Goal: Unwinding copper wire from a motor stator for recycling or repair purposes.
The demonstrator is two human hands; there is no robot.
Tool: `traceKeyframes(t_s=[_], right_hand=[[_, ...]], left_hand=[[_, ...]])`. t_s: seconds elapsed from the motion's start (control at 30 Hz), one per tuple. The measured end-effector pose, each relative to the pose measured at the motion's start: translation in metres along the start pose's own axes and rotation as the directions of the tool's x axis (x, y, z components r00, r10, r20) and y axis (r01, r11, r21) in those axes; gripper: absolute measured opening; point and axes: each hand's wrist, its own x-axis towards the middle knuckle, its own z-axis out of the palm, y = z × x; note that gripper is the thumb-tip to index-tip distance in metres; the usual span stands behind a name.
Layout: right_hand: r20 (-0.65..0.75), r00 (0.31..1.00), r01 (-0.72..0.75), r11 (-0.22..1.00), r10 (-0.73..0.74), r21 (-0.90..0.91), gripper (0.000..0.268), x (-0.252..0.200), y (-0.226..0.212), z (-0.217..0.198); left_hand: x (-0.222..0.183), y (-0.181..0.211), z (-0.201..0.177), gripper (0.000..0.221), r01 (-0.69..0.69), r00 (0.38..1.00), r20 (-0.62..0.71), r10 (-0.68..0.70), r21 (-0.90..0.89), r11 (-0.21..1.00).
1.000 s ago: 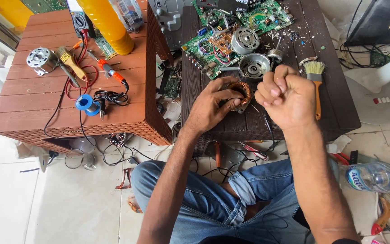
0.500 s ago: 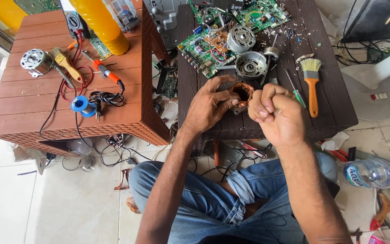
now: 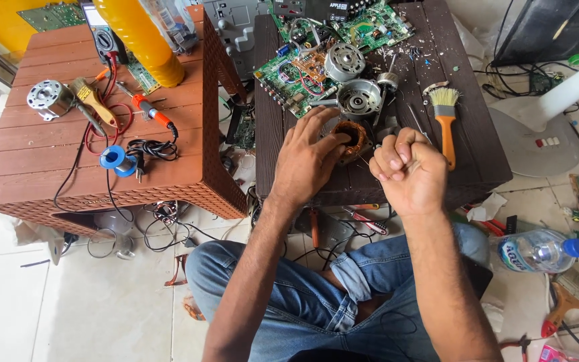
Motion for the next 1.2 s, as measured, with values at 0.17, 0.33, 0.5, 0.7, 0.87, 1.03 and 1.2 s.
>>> traceKeyframes(t_s=[0.17, 0.33, 0.5, 0.7, 0.87, 1.03, 1.2], right_hand=[[0.030, 1.000, 0.001, 1.000, -0.001, 0.009, 0.010, 0.004, -0.005, 0.009], [0.031, 0.999, 0.043, 0.999, -0.042, -0.022, 0.012, 0.009, -0.014, 0.000], [0.022, 1.000, 0.011, 0.999, -0.012, 0.034, 0.010, 0.015, -0.013, -0.015], [0.025, 1.000, 0.015, 0.999, -0.016, 0.039, 0.010, 0.016, -0.014, -0.015], [0.014, 1.000, 0.023, 1.000, -0.023, 0.003, 0.010, 0.015, -0.019, -0.009], [-0.017, 1.000, 0.016, 1.000, -0.015, 0.007, 0.009, 0.010, -0.007, -0.017], [-0.083, 0.995, 0.063, 0.998, -0.060, 0.032, 0.003, 0.003, 0.005, -0.029]], left_hand=[[-0.005, 0.009, 0.032, 0.023, -0.082, 0.992, -0.087, 0.097, 0.157, 0.984], [-0.006, -0.006, 0.045, 0.016, -0.058, 0.987, -0.139, 0.081, 0.161, 0.985], [0.002, -0.010, 0.027, 0.014, -0.069, 0.998, 0.013, 0.068, 0.094, 0.993], [0.013, -0.019, 0.018, 0.015, -0.132, 0.988, 0.096, 0.124, 0.079, 0.988], [0.017, -0.022, 0.008, 0.012, -0.176, 0.979, 0.119, 0.163, 0.111, 0.978], [0.011, -0.024, 0.010, 0.009, -0.177, 0.982, 0.089, 0.167, 0.114, 0.978], [0.004, -0.022, 0.019, 0.010, -0.127, 0.992, 0.014, 0.126, 0.049, 0.991]])
